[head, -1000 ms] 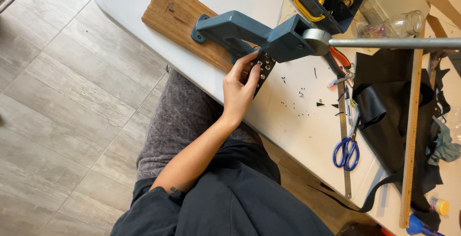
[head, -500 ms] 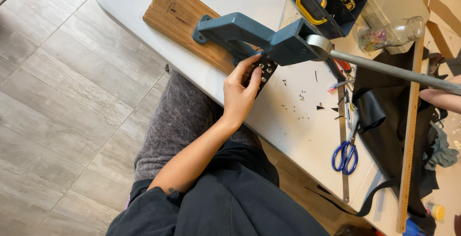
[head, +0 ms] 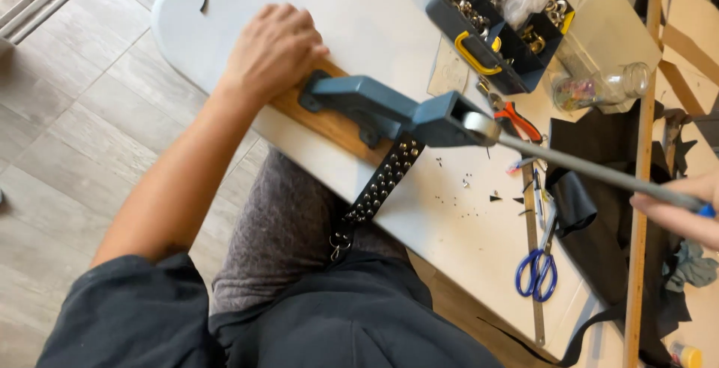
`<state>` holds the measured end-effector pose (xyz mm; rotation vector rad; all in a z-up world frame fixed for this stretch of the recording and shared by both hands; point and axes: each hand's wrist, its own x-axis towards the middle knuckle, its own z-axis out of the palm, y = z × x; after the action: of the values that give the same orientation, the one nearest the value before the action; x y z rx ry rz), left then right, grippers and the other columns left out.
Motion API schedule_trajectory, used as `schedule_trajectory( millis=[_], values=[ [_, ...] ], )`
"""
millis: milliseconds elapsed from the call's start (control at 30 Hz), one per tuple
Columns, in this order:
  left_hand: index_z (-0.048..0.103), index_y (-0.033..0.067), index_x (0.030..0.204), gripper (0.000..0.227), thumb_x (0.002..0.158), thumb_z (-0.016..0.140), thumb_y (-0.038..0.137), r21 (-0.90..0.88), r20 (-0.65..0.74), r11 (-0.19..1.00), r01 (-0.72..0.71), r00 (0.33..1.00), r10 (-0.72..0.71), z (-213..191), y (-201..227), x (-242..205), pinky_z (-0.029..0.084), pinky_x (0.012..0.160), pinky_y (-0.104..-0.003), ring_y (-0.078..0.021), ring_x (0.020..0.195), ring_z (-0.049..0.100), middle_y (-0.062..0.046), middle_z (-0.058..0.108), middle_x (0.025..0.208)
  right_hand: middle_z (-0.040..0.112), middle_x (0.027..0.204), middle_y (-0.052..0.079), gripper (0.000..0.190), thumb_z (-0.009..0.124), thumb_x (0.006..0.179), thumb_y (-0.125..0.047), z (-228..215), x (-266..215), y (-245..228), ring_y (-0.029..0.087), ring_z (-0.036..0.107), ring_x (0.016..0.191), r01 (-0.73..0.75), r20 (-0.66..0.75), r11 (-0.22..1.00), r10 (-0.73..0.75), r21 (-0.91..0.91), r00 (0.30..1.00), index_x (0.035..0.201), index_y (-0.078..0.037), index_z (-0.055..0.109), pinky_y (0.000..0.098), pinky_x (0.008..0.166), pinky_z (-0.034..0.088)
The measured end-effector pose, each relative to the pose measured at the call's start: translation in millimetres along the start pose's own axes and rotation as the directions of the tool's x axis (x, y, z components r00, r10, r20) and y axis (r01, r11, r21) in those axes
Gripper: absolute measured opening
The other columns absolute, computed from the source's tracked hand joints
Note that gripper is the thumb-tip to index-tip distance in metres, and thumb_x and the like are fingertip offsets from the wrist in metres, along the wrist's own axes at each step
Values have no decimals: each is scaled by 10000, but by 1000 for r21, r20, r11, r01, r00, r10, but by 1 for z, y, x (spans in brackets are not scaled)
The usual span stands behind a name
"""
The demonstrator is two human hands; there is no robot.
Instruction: Assembling a studded leather strap by manually placing metal studs into holes and securing them using a hand-operated press machine.
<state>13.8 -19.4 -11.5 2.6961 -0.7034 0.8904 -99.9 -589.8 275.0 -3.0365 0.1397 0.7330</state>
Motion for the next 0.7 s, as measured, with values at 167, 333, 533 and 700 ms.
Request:
schedule_trajectory(
  millis=[167,333,533,700],
  values=[
    [678,90,957,363,1146,483,331,-187,363,978,89,932,-15,-16,8,15,492,789,-405,-250,863,614,-57,656,946,548,438,7,237,716,793,-502,33,10,0,168,530,428,127,157,946,-82,-299,984,748,-361,900,286,543,465],
    [637,103,912,329,1130,530,325,-113,333,992,47,943,-7,-15,6,16,503,799,-389,-244,834,619,-53,639,914,848,630,-93,177,756,769,-356,69,40,20,59,768,478,447,106,894,-447,27,888,865,-246,857,281,542,558],
    [633,121,865,337,1123,530,313,-96,286,995,9,958,19,-6,11,7,486,722,-403,-258,797,605,-52,628,875,757,523,-45,184,751,799,-342,62,31,-5,72,655,419,398,107,917,-400,35,910,870,-217,865,311,508,483],
    [627,98,904,69,958,663,78,-180,-248,981,-71,968,25,-23,51,-10,460,693,-416,-287,750,574,-74,622,912,671,481,-106,286,713,859,-337,52,21,-26,74,478,377,259,168,964,-246,-61,955,1074,-329,903,292,457,405]
  ],
)
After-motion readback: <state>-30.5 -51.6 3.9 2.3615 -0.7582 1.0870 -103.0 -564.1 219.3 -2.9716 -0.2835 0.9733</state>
